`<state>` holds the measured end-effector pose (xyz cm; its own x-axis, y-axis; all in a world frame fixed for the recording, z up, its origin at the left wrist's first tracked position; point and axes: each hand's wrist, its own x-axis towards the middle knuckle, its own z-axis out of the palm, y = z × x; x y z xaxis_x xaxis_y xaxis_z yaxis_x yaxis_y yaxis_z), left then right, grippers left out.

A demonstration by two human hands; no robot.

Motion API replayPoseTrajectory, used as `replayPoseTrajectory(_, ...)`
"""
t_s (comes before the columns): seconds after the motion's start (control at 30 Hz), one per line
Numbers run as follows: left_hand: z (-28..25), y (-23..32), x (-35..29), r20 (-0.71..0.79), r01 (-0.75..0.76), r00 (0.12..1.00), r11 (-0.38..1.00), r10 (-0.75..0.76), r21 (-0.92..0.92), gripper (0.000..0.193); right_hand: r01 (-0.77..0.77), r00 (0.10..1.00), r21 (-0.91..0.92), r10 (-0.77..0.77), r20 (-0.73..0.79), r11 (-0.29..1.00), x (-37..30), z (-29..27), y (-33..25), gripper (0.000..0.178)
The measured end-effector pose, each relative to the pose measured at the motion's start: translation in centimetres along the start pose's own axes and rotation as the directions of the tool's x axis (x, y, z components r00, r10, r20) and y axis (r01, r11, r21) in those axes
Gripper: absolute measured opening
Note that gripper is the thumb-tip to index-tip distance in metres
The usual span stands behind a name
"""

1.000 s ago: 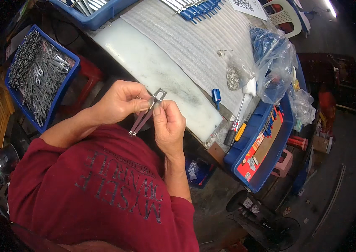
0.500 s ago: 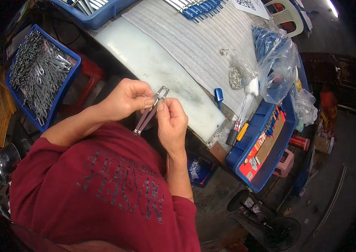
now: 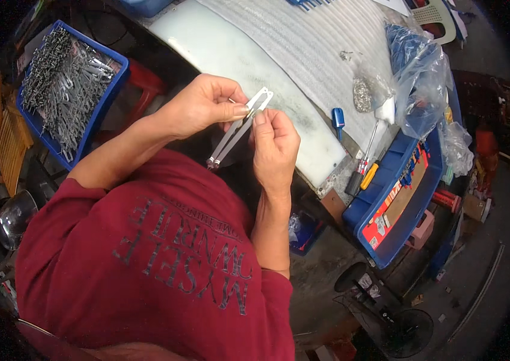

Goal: Assembling small metal hardware components into plastic tubes using a manual assembly tool.

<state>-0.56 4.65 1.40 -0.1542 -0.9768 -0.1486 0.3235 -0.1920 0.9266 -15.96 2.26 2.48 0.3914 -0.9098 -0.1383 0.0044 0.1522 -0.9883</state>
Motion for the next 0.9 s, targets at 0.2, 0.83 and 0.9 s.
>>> replayPoseTrajectory(0.2,-0.1,-0.2,0.0,0.001,0.001,1.0,1.0,-0.001,0.008,0.013,-0.011,1.0,0.001,0.011,-0.004,1.0,0.0,0.1,0.0,0.016)
replayPoseTrajectory(0.83,0.2,-0.8,0.2,-0.002,-0.019,1.0,0.999,0.019,0.044,0.01,-0.004,1.0,-0.045,0.004,-0.006,0.999,0.0,0.1,-0.1,0.017)
replayPoseTrajectory(0.9,0.1,-0.8,0.3,0.001,-0.032,0.999,0.998,0.032,0.051,0.01,0.002,1.0,-0.054,-0.002,-0.006,0.999,0.1,0.1,-0.2,0.016)
